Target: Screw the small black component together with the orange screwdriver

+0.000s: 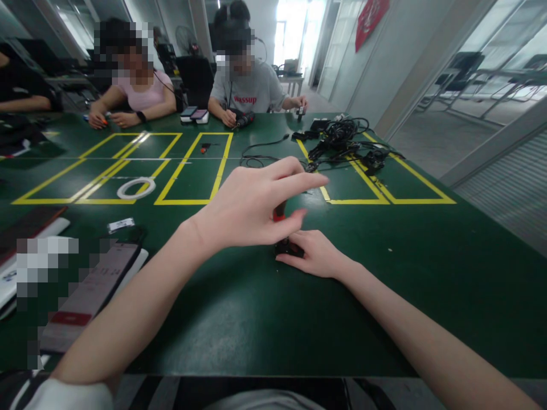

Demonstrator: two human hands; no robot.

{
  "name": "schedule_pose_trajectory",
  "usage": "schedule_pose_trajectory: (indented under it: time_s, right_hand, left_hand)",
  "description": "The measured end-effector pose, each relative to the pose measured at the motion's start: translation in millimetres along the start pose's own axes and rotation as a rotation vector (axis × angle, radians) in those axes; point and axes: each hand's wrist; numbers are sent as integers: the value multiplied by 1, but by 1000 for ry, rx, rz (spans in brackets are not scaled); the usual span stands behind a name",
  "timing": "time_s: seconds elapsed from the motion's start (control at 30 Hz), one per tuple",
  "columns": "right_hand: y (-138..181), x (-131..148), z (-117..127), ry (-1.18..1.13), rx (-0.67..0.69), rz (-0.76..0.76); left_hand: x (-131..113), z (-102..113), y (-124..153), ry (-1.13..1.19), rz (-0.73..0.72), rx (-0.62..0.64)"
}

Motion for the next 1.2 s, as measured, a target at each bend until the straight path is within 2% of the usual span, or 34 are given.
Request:
schedule_pose_trajectory:
  time_s: [0.23,0.4,0.57,0.87,1.2]
  right_hand:
    - [0,2,2,7,-2,-1]
    - [0,0,1,-2,0,2]
    - [0,0,0,-8,7,-9]
    - [0,0,0,-7,26,-17]
    - [2,0,1,-16,39,-33]
  left_hand:
    - [0,1,-1,-6,9,6]
    - [2,-1,-1,33,-39,-7]
    - [1,-4,-1,2,-13,-29]
    - [2,-1,0,46,-9,21]
    - [2,6,0,240,39,49]
Point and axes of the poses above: each hand's wrist, its own y-axis away from the middle knuckle, its own z-axis out of the back of the hand, x = y × z, and after that the axes turned 15 degrees about x, right-handed
